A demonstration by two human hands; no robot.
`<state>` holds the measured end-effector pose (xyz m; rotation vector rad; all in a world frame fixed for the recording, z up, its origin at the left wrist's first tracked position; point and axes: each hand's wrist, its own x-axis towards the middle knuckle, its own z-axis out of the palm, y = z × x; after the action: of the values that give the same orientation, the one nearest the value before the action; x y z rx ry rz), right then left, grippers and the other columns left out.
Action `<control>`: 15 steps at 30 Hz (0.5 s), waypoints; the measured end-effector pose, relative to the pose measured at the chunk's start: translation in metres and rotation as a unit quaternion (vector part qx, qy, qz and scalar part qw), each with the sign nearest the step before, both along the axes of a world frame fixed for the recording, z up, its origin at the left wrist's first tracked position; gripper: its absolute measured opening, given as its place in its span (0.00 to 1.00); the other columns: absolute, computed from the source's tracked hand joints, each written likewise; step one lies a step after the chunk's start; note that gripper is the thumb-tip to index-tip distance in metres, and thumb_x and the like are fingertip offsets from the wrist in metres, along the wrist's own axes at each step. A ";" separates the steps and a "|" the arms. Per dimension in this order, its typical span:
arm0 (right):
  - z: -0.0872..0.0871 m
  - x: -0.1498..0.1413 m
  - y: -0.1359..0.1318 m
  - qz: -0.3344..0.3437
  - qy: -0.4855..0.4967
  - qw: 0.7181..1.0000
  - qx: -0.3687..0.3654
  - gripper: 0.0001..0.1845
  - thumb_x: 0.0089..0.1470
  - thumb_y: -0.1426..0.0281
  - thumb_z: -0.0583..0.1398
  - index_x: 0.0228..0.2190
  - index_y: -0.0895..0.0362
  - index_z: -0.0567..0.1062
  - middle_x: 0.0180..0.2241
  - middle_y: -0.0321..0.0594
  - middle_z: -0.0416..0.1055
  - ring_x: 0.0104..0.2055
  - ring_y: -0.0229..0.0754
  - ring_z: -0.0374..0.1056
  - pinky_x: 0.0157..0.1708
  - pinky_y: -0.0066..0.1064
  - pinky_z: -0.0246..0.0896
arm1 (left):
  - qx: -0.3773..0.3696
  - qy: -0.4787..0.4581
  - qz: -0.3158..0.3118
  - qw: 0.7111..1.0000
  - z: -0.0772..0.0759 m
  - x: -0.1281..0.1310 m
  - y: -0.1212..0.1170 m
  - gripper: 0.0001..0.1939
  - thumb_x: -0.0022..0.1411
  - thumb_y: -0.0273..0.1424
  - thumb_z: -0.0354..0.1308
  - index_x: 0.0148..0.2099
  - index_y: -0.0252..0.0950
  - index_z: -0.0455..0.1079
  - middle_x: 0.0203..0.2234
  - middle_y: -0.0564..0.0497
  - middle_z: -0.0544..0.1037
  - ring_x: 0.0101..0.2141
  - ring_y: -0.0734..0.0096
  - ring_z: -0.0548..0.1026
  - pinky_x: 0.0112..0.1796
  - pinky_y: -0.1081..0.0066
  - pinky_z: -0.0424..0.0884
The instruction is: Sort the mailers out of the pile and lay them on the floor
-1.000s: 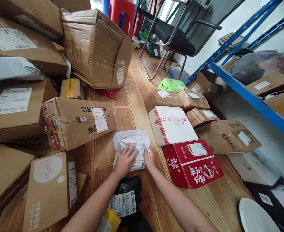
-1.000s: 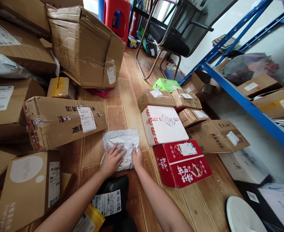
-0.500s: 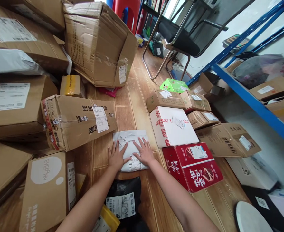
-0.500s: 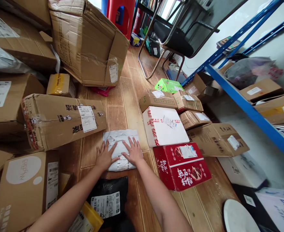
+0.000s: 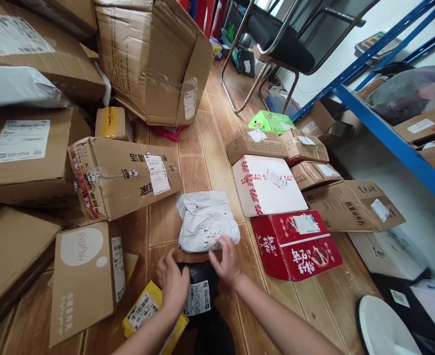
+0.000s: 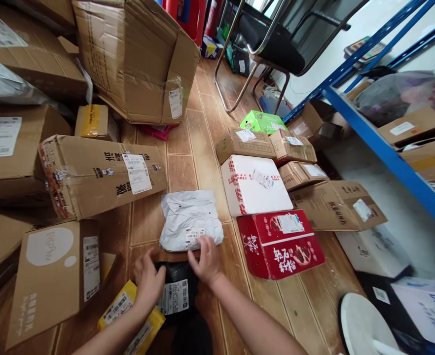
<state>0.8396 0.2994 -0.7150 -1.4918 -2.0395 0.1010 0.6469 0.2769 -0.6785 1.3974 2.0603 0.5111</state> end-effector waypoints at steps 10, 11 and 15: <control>0.011 -0.042 -0.043 -0.028 -0.003 0.894 -0.447 0.67 0.26 0.56 0.76 0.63 0.67 0.55 0.62 0.62 0.53 0.66 0.65 0.46 0.65 0.53 0.47 | -0.082 0.119 -0.123 0.982 -0.054 -0.091 -0.083 0.43 0.50 0.30 0.57 0.65 0.29 0.46 0.60 0.32 0.61 0.59 0.41 0.62 0.58 0.49 0.60; 0.013 -0.043 -0.038 -0.039 -0.008 0.890 -0.454 0.65 0.24 0.57 0.77 0.60 0.67 0.60 0.59 0.61 0.58 0.63 0.65 0.51 0.63 0.52 0.49 | -0.129 0.088 -0.108 0.982 -0.055 -0.096 -0.081 0.43 0.49 0.33 0.58 0.64 0.28 0.47 0.58 0.32 0.65 0.57 0.40 0.65 0.56 0.49 0.62; 0.006 -0.039 -0.031 -0.013 0.078 0.844 -0.531 0.39 0.19 0.61 0.77 0.38 0.60 0.75 0.38 0.44 0.72 0.42 0.51 0.67 0.45 0.40 0.62 | -0.240 -0.209 -0.102 0.943 -0.060 -0.113 -0.087 0.25 0.50 0.45 0.58 0.46 0.35 0.65 0.34 0.44 0.76 0.38 0.53 0.75 0.42 0.59 0.70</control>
<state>0.8009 0.2687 -0.7088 -1.9948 -1.8594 1.4941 0.5344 0.1901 -0.7389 1.0793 1.5406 0.1757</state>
